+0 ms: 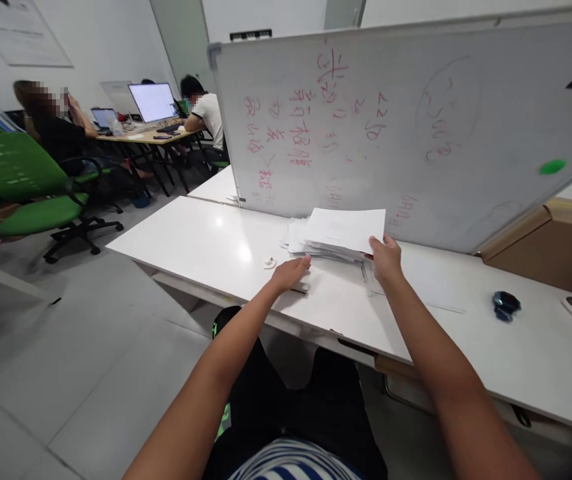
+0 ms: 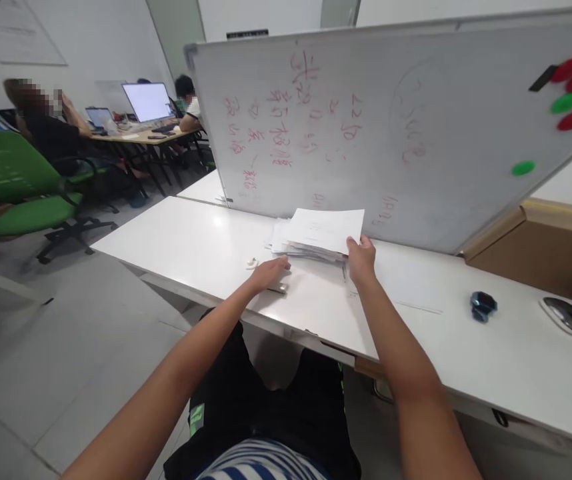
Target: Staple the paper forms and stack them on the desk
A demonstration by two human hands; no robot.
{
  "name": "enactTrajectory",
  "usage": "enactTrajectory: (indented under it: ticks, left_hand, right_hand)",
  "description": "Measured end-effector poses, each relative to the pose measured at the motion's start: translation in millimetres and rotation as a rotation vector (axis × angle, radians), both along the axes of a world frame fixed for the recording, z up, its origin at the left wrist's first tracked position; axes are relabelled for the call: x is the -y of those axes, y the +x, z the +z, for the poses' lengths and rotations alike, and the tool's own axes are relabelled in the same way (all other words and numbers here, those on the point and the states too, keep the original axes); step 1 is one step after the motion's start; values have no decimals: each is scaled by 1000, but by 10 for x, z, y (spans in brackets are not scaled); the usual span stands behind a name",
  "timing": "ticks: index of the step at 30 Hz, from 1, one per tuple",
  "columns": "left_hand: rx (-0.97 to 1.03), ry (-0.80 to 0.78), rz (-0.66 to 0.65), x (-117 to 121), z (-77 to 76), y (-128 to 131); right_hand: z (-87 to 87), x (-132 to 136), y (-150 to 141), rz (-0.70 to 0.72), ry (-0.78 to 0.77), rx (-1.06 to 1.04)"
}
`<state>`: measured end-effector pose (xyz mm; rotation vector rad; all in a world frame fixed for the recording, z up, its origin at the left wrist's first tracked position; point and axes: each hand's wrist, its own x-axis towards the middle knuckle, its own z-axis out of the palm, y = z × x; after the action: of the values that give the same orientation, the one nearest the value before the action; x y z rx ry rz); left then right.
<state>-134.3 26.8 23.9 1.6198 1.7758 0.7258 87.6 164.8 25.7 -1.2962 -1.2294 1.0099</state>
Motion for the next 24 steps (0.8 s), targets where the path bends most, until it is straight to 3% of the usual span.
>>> enactTrajectory:
  ticks: [5,7,11,14,17,20,24]
  left_hand:
    - [-6,-8,33,18,16,8]
    - [-3,-12,36,22,17,10]
    - [2,-11,32,28,19,8]
    - [3,-13,23,28,22,2]
    - [2,-8,9,22,19,0]
    - [-8,2,4,13,12,3]
    - [-19,4,6,10,20,9]
  right_hand:
    - [-37,-310,-191,-47,-45,424]
    - [-98,-262,-188,-75,7,510]
    - [-240,-8,-84,31,255,919]
    - [-345,171,111,58,323,1107]
    - [-433,290,398,41,256,1211]
    - [-475,377,681,42,93,1248]
    - [-483,462,899,53,-62,1249]
